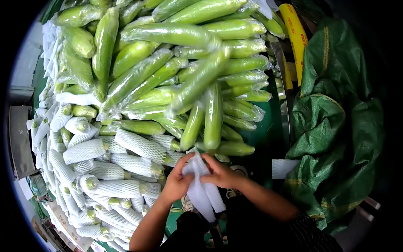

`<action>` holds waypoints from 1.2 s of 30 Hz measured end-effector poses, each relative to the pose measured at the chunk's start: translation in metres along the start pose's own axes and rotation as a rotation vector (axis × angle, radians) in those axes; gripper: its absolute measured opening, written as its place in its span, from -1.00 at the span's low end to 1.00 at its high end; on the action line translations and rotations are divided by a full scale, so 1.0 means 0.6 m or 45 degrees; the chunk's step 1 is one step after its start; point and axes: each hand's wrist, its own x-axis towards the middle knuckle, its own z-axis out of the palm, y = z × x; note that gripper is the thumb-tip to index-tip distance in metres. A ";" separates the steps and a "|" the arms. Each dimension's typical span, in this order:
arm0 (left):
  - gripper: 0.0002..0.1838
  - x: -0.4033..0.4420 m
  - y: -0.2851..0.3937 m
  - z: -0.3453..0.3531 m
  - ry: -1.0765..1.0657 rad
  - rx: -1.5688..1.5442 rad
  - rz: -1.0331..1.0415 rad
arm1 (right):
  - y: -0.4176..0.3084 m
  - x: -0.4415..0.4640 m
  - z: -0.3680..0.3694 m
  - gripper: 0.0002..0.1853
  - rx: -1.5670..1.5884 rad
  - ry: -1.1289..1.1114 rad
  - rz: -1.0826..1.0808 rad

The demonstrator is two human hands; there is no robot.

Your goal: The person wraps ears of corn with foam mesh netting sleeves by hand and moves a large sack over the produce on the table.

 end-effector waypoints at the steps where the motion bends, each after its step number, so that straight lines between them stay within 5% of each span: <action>1: -0.40 -0.007 -0.039 0.008 0.106 -0.264 -0.125 | 0.030 0.003 -0.004 -0.20 0.000 0.062 0.082; 3: -0.62 -0.013 -0.063 0.029 0.324 -0.616 -0.198 | 0.040 0.004 -0.003 -0.39 0.012 0.129 0.225; 6: -0.64 -0.048 -0.144 0.018 0.305 -0.322 -0.422 | 0.048 0.010 0.010 -0.55 -0.040 0.151 0.303; 8: -0.74 -0.050 -0.148 0.041 0.436 -0.170 0.018 | 0.114 0.015 0.022 -0.64 -0.091 0.266 0.025; 10: -0.80 -0.044 -0.111 0.037 0.517 0.620 0.410 | 0.108 0.004 0.017 -0.59 -0.391 0.298 -0.006; 12: -0.81 -0.044 -0.082 0.017 0.530 0.657 0.443 | 0.045 -0.016 0.028 -0.52 -1.044 0.303 -0.272; 13: -0.89 -0.054 -0.112 0.006 0.431 -0.050 0.160 | 0.010 -0.018 0.031 -0.48 -1.368 0.297 -0.418; 16: -0.92 -0.050 -0.083 0.006 0.274 -0.377 0.048 | -0.031 0.000 0.020 -0.34 -0.521 -0.139 -0.412; 17: -0.92 -0.043 -0.083 0.013 0.287 -0.357 0.115 | -0.039 -0.004 0.011 -0.27 -0.136 -0.169 0.054; 20: -0.87 -0.006 -0.090 0.018 0.174 -0.236 0.293 | -0.035 -0.010 0.002 -0.49 -0.382 -0.100 0.139; 22: -0.74 0.043 -0.094 -0.007 0.168 0.465 0.618 | -0.026 -0.014 -0.003 -0.58 -0.318 0.074 0.128; 24: -0.58 0.087 -0.068 0.005 0.897 0.692 0.308 | -0.007 -0.018 -0.023 -0.60 -0.378 0.238 0.026; 28: -0.43 0.136 -0.019 -0.077 0.371 1.316 -0.018 | -0.035 -0.020 -0.042 -0.72 -0.321 0.213 0.030; 31: -0.37 0.149 -0.012 -0.115 0.096 1.823 0.170 | -0.029 -0.021 -0.052 -0.72 -0.271 0.232 0.043; 34: -0.41 0.112 -0.003 -0.141 0.106 1.622 0.599 | -0.035 -0.019 -0.053 -0.75 -0.152 0.282 0.045; 36: -0.51 0.058 0.047 -0.128 0.160 1.453 0.317 | -0.041 -0.026 -0.049 -0.72 0.136 0.302 0.057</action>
